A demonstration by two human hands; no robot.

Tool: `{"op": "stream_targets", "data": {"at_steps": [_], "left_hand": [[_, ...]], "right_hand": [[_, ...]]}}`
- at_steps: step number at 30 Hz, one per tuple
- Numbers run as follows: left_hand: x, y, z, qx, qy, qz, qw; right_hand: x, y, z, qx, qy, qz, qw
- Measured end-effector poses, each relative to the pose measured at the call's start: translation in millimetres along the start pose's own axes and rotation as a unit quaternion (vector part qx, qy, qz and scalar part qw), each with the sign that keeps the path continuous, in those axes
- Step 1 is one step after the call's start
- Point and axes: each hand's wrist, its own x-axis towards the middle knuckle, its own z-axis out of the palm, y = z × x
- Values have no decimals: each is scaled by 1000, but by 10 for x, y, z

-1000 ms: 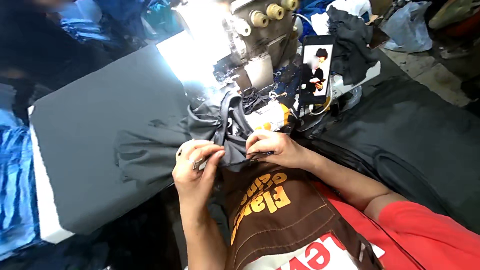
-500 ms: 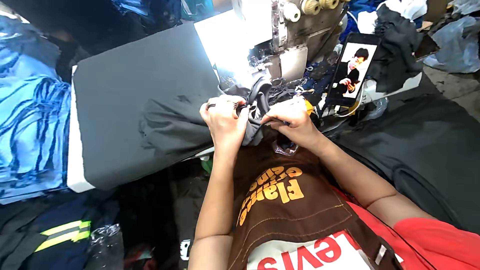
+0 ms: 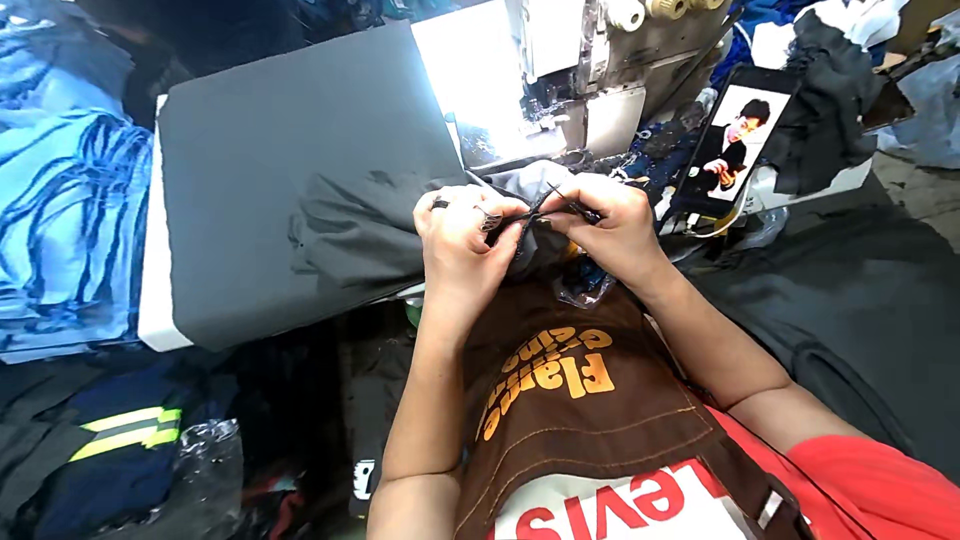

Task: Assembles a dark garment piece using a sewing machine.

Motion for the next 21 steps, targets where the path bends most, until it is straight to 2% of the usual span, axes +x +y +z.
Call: {"op": "stream_targets", "data": {"at_steps": [9, 13, 17, 21], "left_hand": [[26, 38, -34, 27, -18, 54, 998], [-29, 32, -161, 9, -38, 52, 998], [-120, -97, -173, 115, -134, 86, 981], [-55, -239, -459, 181, -139, 108, 968]], "right_hand": [[-17, 14, 15, -22, 10, -63, 998], [-22, 32, -20, -33, 21, -33, 999], [-34, 59, -54, -27, 29, -26, 999], [-72, 104, -75, -28, 26, -17, 999]]}}
